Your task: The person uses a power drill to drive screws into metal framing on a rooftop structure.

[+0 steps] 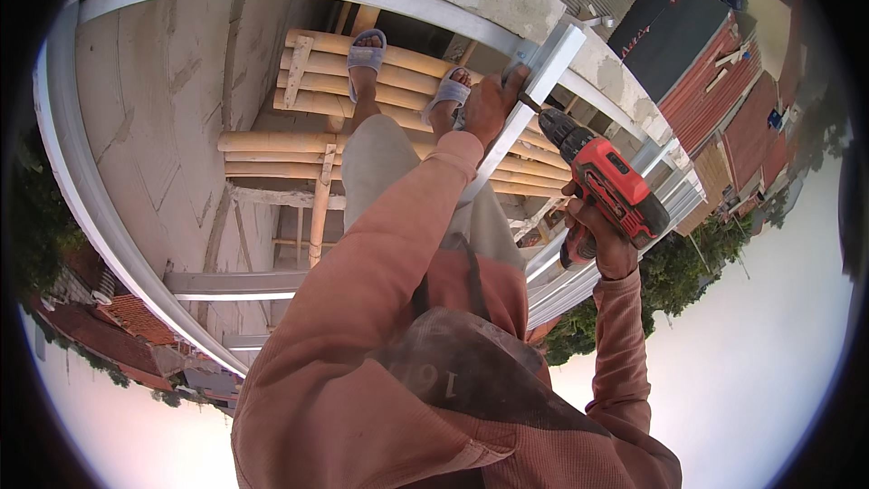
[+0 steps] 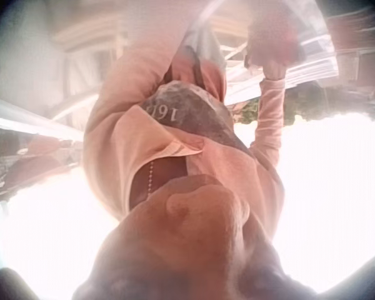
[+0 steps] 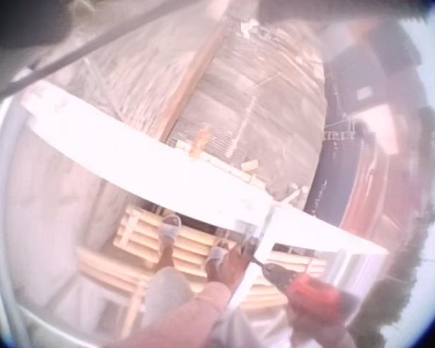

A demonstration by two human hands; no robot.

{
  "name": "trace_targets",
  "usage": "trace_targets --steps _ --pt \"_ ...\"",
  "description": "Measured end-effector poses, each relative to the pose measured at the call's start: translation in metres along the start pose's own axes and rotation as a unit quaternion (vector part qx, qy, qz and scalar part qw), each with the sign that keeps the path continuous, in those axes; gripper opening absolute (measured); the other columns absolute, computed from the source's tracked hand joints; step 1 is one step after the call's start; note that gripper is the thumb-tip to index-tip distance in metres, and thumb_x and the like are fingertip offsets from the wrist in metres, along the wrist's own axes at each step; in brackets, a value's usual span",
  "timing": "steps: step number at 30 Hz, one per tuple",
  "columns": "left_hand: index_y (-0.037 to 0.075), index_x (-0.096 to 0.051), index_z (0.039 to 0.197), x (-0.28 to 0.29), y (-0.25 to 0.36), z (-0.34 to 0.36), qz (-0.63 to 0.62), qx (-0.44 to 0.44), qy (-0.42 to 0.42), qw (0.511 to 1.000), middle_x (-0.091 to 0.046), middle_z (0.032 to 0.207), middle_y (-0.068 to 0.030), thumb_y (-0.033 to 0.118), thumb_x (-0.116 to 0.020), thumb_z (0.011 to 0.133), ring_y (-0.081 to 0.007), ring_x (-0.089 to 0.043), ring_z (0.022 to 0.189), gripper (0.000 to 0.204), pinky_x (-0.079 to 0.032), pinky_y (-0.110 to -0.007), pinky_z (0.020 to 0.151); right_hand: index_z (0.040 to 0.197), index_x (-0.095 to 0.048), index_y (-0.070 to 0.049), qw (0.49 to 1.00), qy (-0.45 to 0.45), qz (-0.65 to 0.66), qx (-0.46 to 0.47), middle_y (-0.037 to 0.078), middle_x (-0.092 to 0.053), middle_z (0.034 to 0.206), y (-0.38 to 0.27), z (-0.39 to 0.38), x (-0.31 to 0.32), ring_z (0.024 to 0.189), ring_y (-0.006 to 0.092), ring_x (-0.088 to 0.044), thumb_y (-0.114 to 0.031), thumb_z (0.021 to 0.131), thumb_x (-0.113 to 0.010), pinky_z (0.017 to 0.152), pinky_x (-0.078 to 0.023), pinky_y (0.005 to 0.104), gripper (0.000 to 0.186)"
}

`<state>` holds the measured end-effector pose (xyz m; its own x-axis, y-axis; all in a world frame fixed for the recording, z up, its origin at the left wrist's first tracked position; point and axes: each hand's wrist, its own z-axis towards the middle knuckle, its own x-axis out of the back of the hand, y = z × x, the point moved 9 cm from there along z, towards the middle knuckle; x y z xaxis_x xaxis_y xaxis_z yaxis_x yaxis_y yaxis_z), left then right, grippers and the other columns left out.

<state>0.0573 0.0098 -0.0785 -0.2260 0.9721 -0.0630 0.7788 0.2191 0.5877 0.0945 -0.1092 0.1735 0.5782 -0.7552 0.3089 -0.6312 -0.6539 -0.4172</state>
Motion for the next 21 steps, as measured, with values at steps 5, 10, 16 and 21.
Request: trace_targets --steps 5,10,16,21 --pt "-0.005 -0.066 0.121 0.006 0.002 0.006 -0.046 -0.055 0.01 0.997 -0.071 0.099 -0.0266 0.059 -0.053 0.101 -0.0383 -0.069 0.097 0.068 -0.05 -0.045 0.089 0.112 -0.068 -0.004 0.995 0.051 -0.084 0.028 0.002 -0.069 0.088 0.021 -0.015 -0.03 0.077 0.0114 -0.065 -0.013 0.089 -0.074 0.07 -0.053 0.0288 0.025" --pt "0.002 -0.034 0.152 0.046 -0.01 -0.015 -0.353 0.05 0.062 0.932 -0.061 0.128 -0.0123 0.03 -0.069 0.097 -0.0284 -0.06 0.12 0.071 -0.047 -0.043 0.103 0.135 -0.058 -0.003 0.932 0.096 -0.248 0.246 0.017 -0.068 0.119 -0.014 -0.009 -0.073 0.102 0.0367 -0.07 -0.012 0.087 -0.074 0.085 -0.057 0.0416 0.052" --pt "0.005 -0.042 0.142 0.056 0.023 0.017 -0.515 -0.019 -0.025 0.856 -0.055 0.132 -0.0125 0.028 -0.069 0.099 -0.0269 -0.055 0.127 0.056 -0.045 -0.043 0.111 0.141 -0.051 -0.006 0.94 0.161 -0.229 0.194 0.019 -0.066 0.125 -0.029 0.026 -0.09 0.109 0.0409 -0.067 -0.015 0.082 -0.075 0.09 -0.056 0.0463 0.065" --pt "0.0 -0.059 0.126 0.027 0.005 0.024 -0.484 -0.015 -0.086 0.871 -0.061 0.119 -0.0102 0.031 -0.068 0.098 -0.0226 -0.066 0.106 0.043 -0.054 -0.036 0.098 0.098 -0.066 0.0 0.923 0.23 -0.244 0.19 0.009 -0.067 0.071 -0.029 0.042 -0.073 0.061 0.0177 -0.066 -0.012 0.087 -0.067 0.06 -0.051 0.0343 0.016"
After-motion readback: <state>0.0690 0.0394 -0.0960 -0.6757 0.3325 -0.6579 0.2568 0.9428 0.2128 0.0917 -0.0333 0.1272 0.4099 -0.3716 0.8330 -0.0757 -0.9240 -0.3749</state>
